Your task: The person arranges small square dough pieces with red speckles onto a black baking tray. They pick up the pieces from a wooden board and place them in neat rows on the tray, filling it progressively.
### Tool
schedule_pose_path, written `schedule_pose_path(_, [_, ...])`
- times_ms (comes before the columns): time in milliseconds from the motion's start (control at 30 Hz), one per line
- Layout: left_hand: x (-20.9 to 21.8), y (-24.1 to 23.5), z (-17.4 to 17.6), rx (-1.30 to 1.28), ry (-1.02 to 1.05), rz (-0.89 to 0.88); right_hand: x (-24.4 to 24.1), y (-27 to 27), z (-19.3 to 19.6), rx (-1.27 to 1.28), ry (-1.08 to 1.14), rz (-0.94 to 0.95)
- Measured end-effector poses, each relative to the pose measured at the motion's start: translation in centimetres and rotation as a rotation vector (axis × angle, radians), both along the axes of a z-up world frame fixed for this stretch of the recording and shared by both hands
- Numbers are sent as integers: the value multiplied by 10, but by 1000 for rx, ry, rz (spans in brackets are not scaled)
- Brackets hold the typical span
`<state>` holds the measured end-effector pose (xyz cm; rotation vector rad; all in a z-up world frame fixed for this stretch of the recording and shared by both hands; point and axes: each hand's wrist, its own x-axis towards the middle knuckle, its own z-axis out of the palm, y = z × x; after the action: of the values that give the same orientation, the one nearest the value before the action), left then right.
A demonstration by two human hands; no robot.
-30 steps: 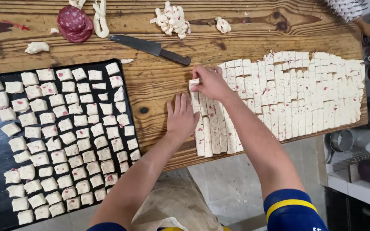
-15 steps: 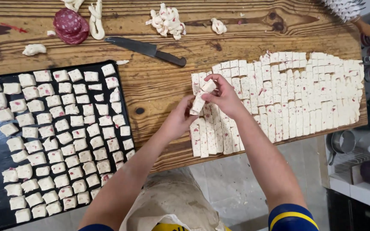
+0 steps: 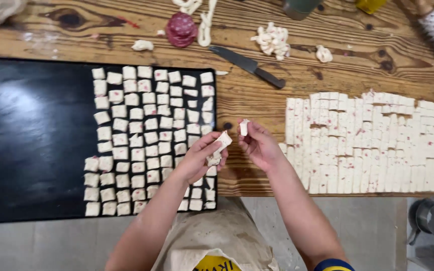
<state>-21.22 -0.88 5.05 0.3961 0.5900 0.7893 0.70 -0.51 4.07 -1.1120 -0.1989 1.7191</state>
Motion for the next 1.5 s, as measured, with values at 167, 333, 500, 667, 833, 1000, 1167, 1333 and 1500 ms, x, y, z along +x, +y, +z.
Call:
schedule_pose_path(167, [-123, -42, -2, -7, 28, 208, -126, 4, -19, 65, -169, 213])
schedule_pose_path(333, [-242, -79, -5, -64, 214, 351, -260, 27, -14, 232, -393, 459])
schedule_pose_path(500, [-319, -99, -14, -112, 306, 466, -364, 57, 10, 656, -1302, 956])
schedule_pose_path(667, [-355, -87, -4, -172, 228, 496, -388, 59, -32, 905, -1550, 910])
schedule_pose_path(833, [-361, -71, -17, -128, 243, 495, -408, 43, 16, 924, -1579, 617])
schedule_pose_path(1000, [-356, -57, -47, -212, 258, 474, -412, 35, 38, 325, -963, 760])
schedule_pose_path(1167, [-361, -46, -41, -206, 320, 464, -399, 71, -16, 631, -1558, 686])
schedule_pose_path(1333, [-375, -37, 0, -290, 192, 435, -403, 76, -30, 839, -1866, 623])
schedule_pose_path(1500, [-378, -35, -8, -142, 176, 424, -433, 41, 54, 335, -968, 808])
